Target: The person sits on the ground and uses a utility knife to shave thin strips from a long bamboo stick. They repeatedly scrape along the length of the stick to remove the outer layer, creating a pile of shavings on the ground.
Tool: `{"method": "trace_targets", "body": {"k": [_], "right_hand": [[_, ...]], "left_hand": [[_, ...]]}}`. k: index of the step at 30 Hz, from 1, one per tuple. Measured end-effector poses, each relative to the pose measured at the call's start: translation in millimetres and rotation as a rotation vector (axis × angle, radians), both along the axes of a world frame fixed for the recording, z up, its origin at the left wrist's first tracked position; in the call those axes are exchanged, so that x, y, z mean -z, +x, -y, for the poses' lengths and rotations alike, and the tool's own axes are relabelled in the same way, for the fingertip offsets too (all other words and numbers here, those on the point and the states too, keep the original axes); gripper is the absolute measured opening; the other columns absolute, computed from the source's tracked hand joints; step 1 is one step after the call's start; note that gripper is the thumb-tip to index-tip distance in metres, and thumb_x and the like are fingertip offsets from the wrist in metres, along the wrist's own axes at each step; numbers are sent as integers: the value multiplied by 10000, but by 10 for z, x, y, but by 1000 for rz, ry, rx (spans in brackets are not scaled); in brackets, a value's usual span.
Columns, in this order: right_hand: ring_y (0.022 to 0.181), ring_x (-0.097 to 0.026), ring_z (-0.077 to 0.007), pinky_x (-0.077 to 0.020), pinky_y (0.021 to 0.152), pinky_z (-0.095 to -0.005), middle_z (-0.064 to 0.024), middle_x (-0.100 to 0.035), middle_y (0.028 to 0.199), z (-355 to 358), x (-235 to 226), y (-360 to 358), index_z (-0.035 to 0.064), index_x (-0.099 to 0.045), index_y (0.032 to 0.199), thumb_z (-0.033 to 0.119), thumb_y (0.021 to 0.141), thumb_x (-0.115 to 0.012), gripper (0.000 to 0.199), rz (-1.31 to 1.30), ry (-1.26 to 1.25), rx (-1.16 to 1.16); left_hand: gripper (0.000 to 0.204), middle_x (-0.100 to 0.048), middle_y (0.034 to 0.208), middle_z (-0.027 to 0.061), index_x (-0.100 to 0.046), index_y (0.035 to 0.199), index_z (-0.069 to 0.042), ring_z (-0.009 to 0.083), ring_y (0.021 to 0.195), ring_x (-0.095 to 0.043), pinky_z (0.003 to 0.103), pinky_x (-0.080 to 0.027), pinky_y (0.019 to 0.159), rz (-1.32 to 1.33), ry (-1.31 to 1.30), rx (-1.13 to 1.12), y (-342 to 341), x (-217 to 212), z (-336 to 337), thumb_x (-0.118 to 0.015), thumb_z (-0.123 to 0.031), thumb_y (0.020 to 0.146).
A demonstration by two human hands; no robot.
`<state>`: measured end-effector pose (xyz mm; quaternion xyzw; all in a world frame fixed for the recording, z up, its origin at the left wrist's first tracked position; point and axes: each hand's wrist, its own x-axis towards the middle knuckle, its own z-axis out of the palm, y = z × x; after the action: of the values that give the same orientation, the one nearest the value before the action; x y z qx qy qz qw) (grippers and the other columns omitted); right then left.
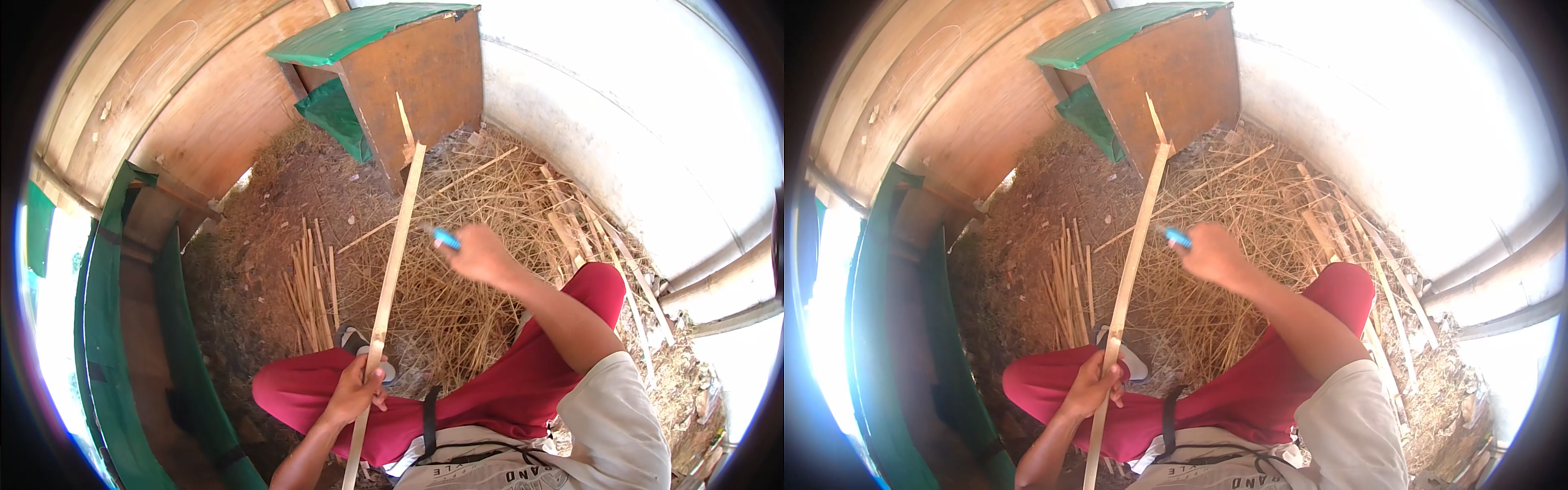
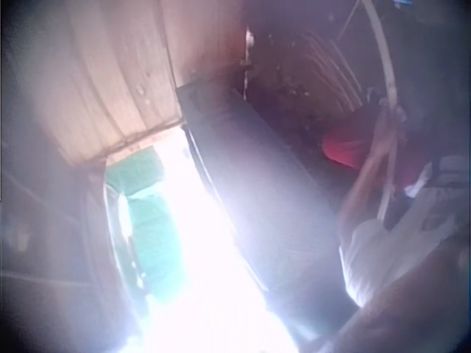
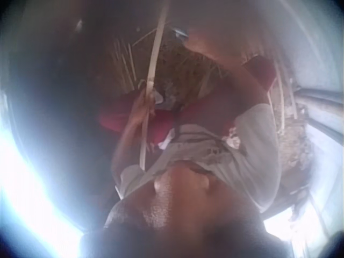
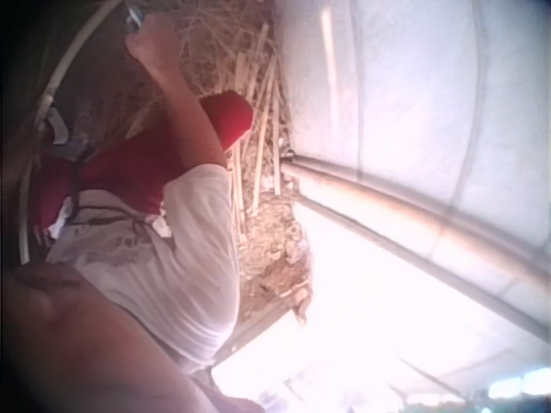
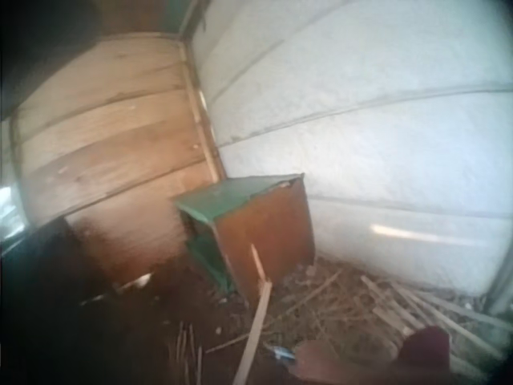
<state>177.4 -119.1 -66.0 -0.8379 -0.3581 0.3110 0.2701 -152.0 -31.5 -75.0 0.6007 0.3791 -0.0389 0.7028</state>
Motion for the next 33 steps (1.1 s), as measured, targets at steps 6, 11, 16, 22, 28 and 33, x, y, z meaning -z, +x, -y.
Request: {"method": "trace_targets", "body": {"k": [6,11,16,22,28,33], "right_hand": [[612,-669,-298,-554,572,-426,-163,-654,671,-31,338,-536,5,-696,773,228,865,-632,250,283,112,-248],[670,-686,-386,-558,613,-473,-226,-664,708,-65,369,-574,-36,-675,735,184,783,-649,227,310,115,-280],[681,-690,-381,-559,615,-462,-233,-666,724,-69,380,-517,-47,-667,721,157,749,-653,206,371,83,-297],[688,-697,-354,-552,593,-446,-195,-682,741,-74,391,-521,-11,-685,727,119,777,-624,152,472,65,-280],[664,-698,-324,-547,554,-442,-186,-680,710,-153,582,-449,2,-682,715,110,773,-619,138,561,101,-301],[700,-708,-288,-555,566,-408,-152,-692,759,-212,687,-284,26,-703,786,128,802,-631,126,610,31,-230]], "left_hand": [[306,-477,733,-2,-491,1232,-44,60,523,-445,232,-363,428,9,87,15,412,206,25,-531,-266,1025],[329,-517,689,-5,-614,1078,-12,52,513,-426,242,-358,435,-25,331,45,628,404,-48,-501,-318,1036],[319,-509,659,-14,-608,928,-6,52,520,-413,255,-341,445,-55,196,-40,802,323,49,-519,-294,1031],[237,-476,640,-26,-536,869,-48,50,546,-410,253,-343,461,-19,415,124,772,348,49,-621,-241,977],[259,-488,650,-26,-509,836,-58,55,593,-454,252,-382,505,-89,515,185,771,148,131,-739,-172,867],[258,-511,667,-11,-508,835,-55,62,596,-466,255,-396,515,-177,464,223,654,125,182,-752,-140,837]]}}
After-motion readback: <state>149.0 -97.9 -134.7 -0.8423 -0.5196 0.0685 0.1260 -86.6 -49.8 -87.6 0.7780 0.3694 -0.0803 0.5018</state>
